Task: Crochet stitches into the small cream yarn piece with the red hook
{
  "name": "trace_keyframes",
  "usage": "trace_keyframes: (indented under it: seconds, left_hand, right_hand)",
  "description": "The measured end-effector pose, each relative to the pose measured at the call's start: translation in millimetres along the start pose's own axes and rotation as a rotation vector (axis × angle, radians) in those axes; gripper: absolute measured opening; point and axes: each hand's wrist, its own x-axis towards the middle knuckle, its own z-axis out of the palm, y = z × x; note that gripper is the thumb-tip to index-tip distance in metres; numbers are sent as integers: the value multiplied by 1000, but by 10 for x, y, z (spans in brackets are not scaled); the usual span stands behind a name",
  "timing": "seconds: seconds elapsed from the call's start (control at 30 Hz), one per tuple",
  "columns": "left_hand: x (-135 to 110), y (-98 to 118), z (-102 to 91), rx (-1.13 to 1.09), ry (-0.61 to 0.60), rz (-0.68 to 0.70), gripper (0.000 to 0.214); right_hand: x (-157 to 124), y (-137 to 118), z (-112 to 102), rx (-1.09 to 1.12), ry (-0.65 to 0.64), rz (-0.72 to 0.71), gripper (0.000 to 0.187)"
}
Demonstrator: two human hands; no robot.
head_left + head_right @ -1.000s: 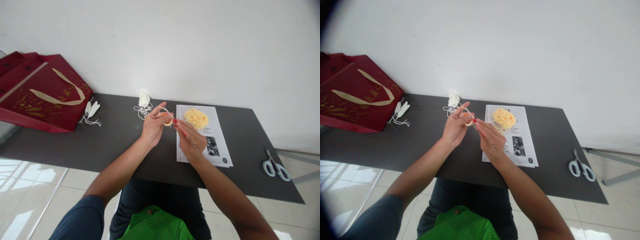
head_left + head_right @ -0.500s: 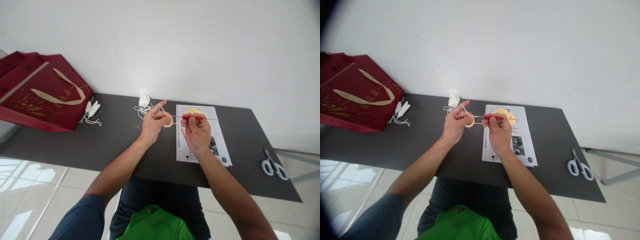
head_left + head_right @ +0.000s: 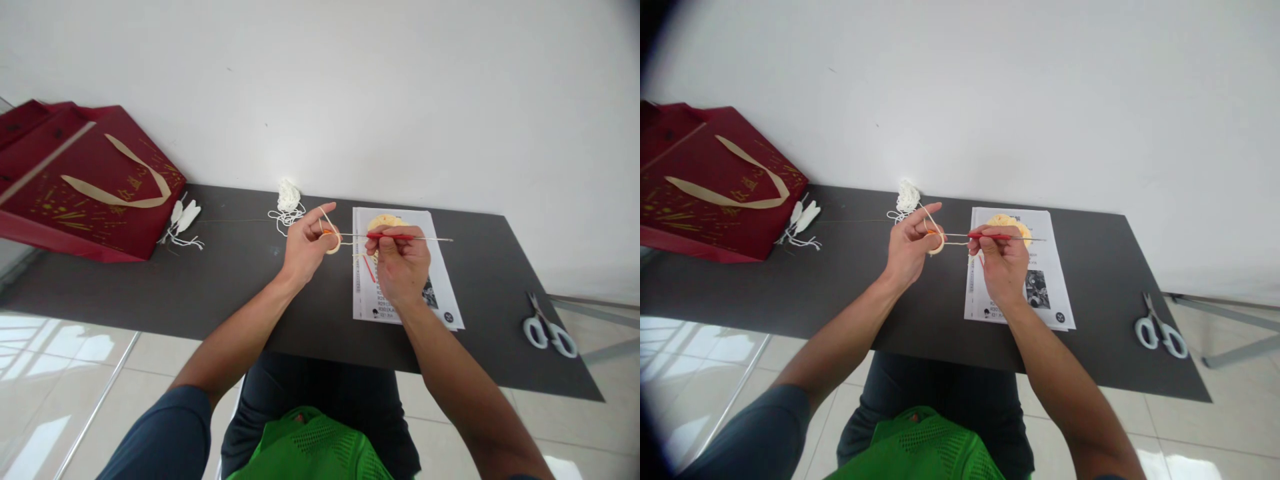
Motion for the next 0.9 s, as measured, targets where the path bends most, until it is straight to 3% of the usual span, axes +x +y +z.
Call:
trace_keyframes:
  seconds: [0.37, 0.67, 0.9]
  left_hand:
    - [12, 12, -41, -18, -74, -25, 52]
    - [16, 63, -31, -142, -132, -125, 42]
    - [17, 64, -48, -171, -185, -121, 35]
  right_hand:
    - [49, -63, 26, 63, -31, 83, 28]
    - [37, -82, 19, 143, -63, 143, 30]
    - [58, -93, -2, 303, -16, 372, 32]
